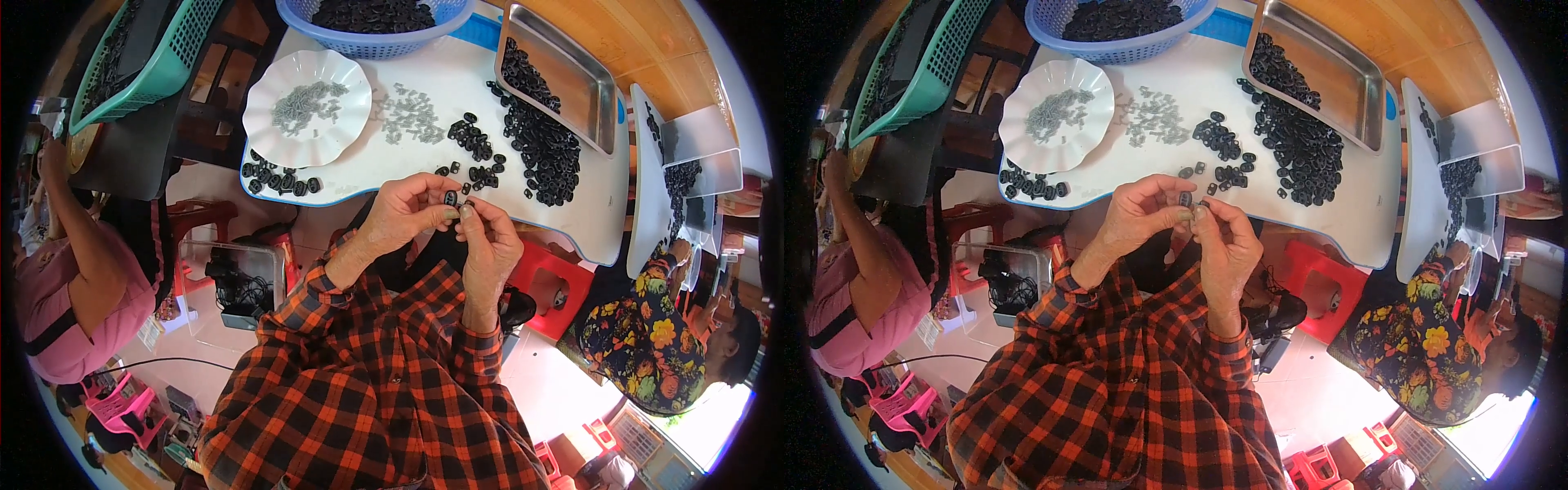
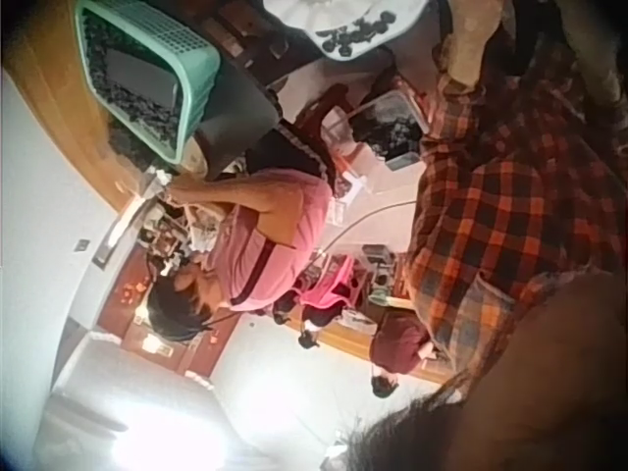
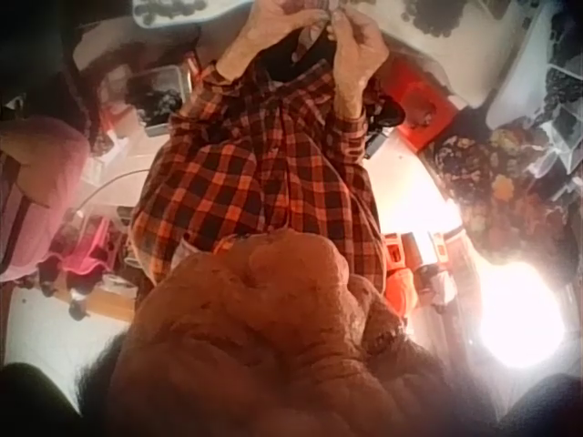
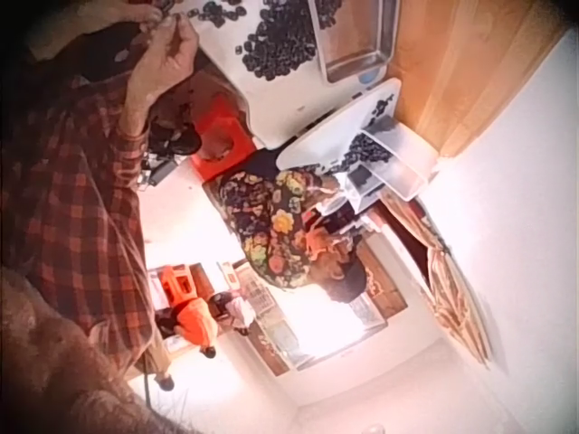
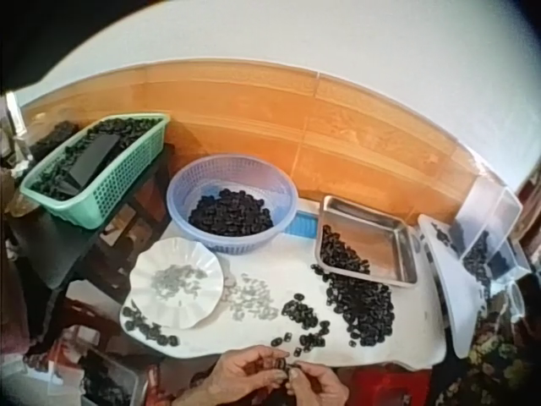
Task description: The person assembles plastic cord locks by picking up components from the table and fitting them together by hand.
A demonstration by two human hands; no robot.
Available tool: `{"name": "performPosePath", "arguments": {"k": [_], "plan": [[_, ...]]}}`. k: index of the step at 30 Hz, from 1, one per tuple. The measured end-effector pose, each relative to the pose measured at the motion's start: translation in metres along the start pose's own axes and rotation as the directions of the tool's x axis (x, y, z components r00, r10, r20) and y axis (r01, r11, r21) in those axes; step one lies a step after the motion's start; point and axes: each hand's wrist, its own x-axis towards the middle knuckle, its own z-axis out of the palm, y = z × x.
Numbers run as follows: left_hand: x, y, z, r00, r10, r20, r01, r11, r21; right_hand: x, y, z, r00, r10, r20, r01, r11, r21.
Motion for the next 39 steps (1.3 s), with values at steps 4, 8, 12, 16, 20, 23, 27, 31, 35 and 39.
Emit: {"name": "performPosePath", "arguments": {"k": [4, 8, 12, 16, 20, 23, 27, 31, 35, 39], "plan": [[0.000, 0.003, 0.001, 1.000, -0.008, 0.003, 0.008, 1.000, 0.010, 0.001, 0.004, -0.002, 1.000, 0.002, 0.005, -0.002, 1.000, 0.019], [0.000, 0.001, -0.001, 1.000, -0.021, 0.014, 0.020, 0.999, 0.030, 0.000, 0.002, -0.001, 1.000, 0.006, 0.014, -0.006, 1.000, 0.019], [0.000, 0.002, -0.001, 0.999, -0.041, 0.024, 0.041, 0.999, 0.001, 0.000, 0.004, -0.002, 1.000, 0.009, 0.021, -0.009, 1.000, 0.020], [0.002, -0.006, -0.003, 0.998, 0.027, 0.051, -0.028, 0.999, 0.028, 0.000, 0.004, -0.002, 1.000, 0.027, 0.015, -0.027, 0.999, 0.037], [0.002, -0.006, -0.004, 0.993, 0.075, 0.088, -0.077, 0.997, 0.015, 0.000, 0.001, -0.001, 0.998, 0.038, 0.051, -0.044, 0.990, 0.134], [0.001, 0.001, -0.005, 0.991, -0.058, 0.124, 0.078, 0.984, -0.161, 0.000, 0.003, -0.003, 0.995, 0.066, 0.071, -0.080, 0.973, 0.217], [0.001, -0.004, -0.006, 0.988, -0.043, 0.151, 0.091, 0.941, -0.326, 0.000, 0.003, -0.004, 0.998, 0.041, 0.049, -0.050, 0.978, 0.203], [0.001, -0.007, -0.007, 0.986, -0.064, 0.157, 0.122, 0.912, -0.393, -0.001, 0.000, -0.003, 0.999, 0.041, 0.015, -0.043, 0.982, 0.182], [0.001, -0.007, -0.007, 0.985, -0.071, 0.155, 0.129, 0.903, -0.410, -0.002, -0.003, -0.002, 0.999, 0.031, -0.014, -0.028, 0.989, 0.145], [0.002, -0.006, -0.007, 0.982, -0.049, 0.182, 0.128, 0.881, -0.455, -0.002, -0.005, -0.002, 1.000, 0.022, -0.019, -0.020, 0.992, 0.121]]}}
